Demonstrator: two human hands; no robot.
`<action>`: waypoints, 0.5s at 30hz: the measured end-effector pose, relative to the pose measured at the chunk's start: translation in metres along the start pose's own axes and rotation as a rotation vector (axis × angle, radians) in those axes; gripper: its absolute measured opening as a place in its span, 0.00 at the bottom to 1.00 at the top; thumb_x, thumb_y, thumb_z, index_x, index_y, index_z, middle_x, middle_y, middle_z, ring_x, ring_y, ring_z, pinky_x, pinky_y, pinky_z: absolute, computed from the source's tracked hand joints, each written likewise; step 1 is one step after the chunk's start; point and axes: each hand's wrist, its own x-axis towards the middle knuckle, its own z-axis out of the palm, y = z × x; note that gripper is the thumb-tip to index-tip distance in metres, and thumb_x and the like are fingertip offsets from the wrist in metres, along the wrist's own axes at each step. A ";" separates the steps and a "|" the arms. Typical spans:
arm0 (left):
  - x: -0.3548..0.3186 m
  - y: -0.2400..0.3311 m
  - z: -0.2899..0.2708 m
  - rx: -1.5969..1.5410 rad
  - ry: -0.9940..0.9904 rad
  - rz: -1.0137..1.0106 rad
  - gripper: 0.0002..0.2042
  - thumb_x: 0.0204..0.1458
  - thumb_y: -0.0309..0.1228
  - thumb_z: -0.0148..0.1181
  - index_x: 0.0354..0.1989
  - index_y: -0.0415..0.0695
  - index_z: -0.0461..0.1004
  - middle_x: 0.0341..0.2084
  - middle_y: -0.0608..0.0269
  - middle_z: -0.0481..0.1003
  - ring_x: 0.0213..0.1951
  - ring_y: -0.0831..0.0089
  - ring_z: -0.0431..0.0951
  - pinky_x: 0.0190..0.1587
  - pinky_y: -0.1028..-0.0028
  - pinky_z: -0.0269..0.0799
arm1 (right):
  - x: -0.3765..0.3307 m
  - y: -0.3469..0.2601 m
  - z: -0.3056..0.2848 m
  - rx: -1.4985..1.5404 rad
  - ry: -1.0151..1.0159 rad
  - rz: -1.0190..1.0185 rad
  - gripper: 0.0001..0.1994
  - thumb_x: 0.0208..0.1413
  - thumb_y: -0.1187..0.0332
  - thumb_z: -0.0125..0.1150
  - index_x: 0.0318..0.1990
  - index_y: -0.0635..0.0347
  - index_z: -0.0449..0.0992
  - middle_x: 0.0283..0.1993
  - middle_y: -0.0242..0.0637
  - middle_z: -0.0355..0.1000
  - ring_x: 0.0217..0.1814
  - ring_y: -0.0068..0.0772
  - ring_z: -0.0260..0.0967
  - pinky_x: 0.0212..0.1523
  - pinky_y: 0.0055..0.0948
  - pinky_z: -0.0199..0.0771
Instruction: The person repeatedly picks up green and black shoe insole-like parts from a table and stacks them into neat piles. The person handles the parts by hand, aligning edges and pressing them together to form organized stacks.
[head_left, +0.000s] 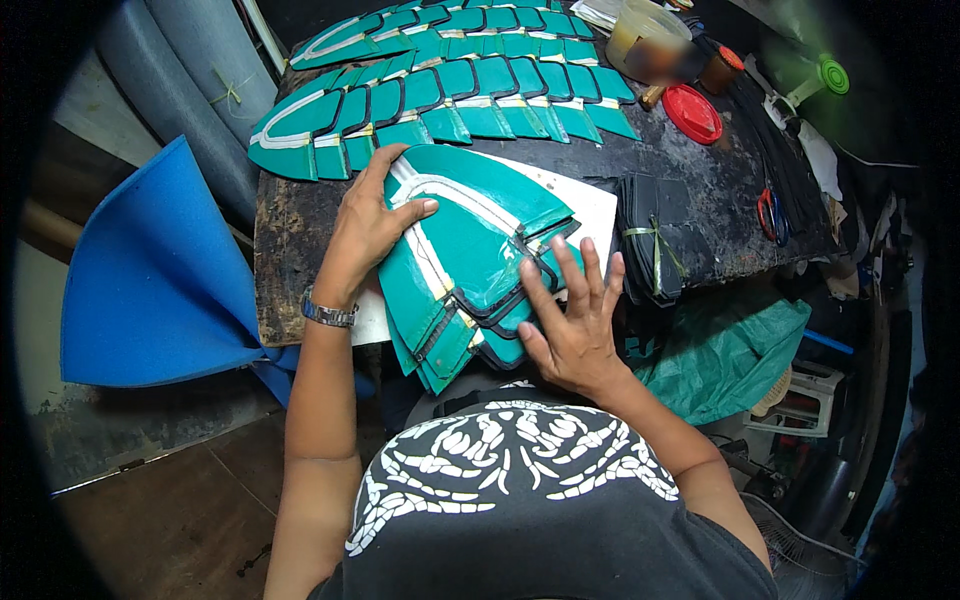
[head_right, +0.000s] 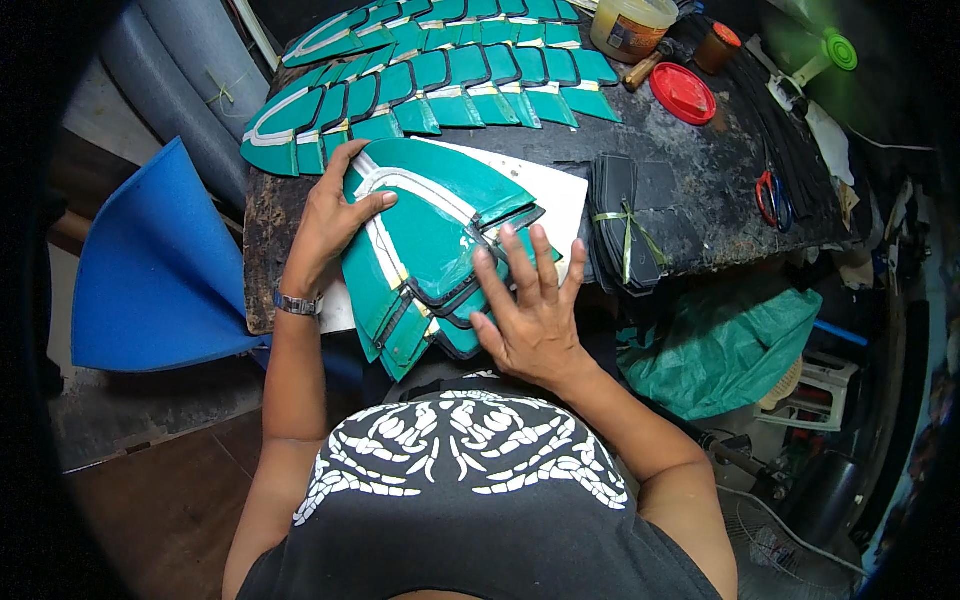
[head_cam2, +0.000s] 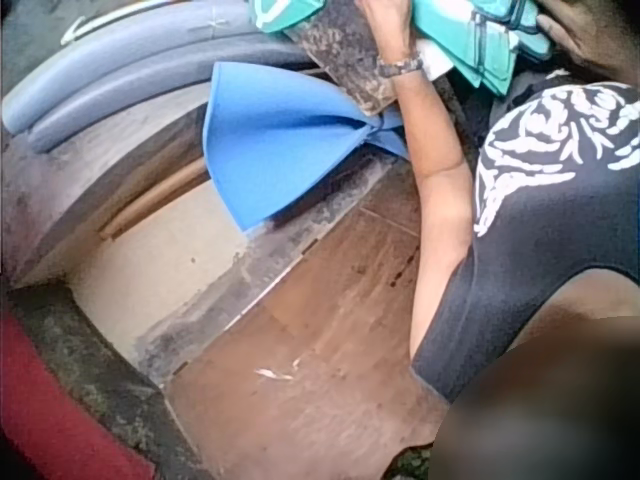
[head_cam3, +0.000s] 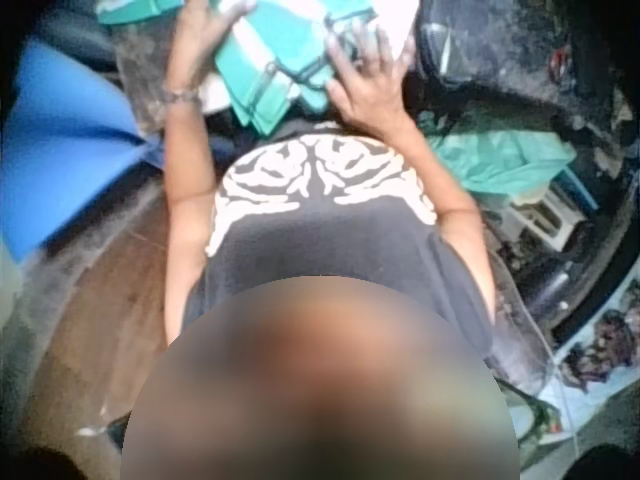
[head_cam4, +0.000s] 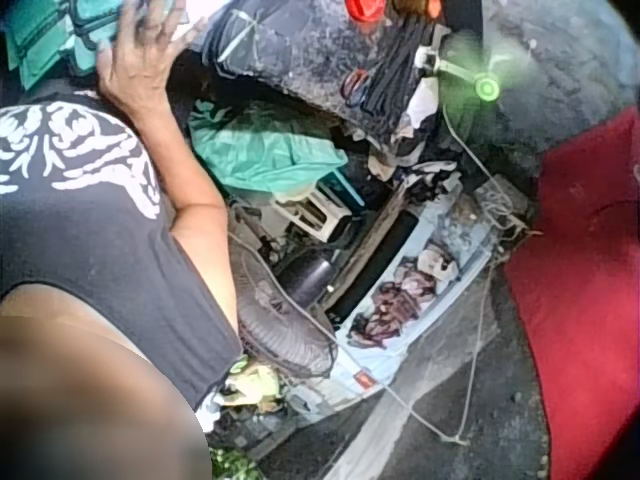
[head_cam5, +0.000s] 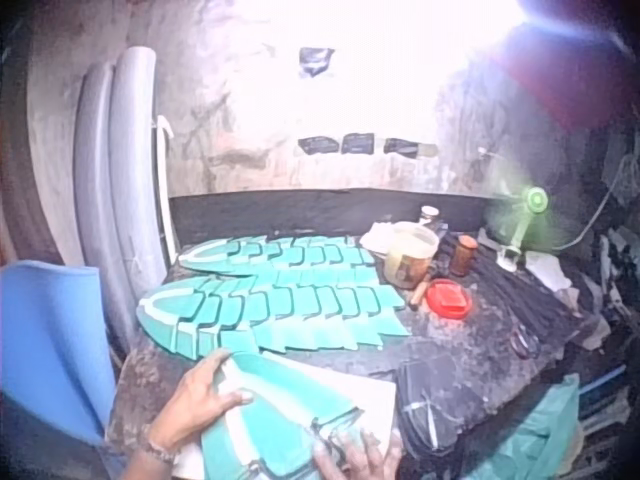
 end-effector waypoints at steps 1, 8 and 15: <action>0.000 0.000 0.000 -0.002 -0.001 -0.001 0.37 0.43 0.41 0.73 0.63 0.48 0.65 0.51 0.42 0.74 0.53 0.47 0.76 0.54 0.57 0.72 | 0.003 0.003 0.000 0.007 -0.012 0.039 0.31 0.61 0.48 0.52 0.69 0.49 0.64 0.78 0.48 0.43 0.81 0.57 0.28 0.71 0.70 0.19; 0.001 -0.008 0.002 0.062 0.043 0.077 0.35 0.45 0.39 0.73 0.63 0.48 0.65 0.49 0.49 0.76 0.48 0.61 0.79 0.49 0.65 0.76 | 0.025 0.015 -0.002 -0.098 -0.091 0.044 0.32 0.61 0.45 0.53 0.69 0.45 0.64 0.79 0.42 0.42 0.82 0.56 0.28 0.69 0.76 0.17; 0.000 -0.007 0.002 0.024 0.033 0.046 0.36 0.45 0.40 0.74 0.63 0.48 0.66 0.47 0.51 0.77 0.45 0.63 0.80 0.46 0.66 0.77 | 0.032 0.028 -0.010 -0.118 -0.140 -0.019 0.26 0.60 0.44 0.53 0.67 0.26 0.67 0.81 0.38 0.39 0.82 0.56 0.25 0.69 0.76 0.13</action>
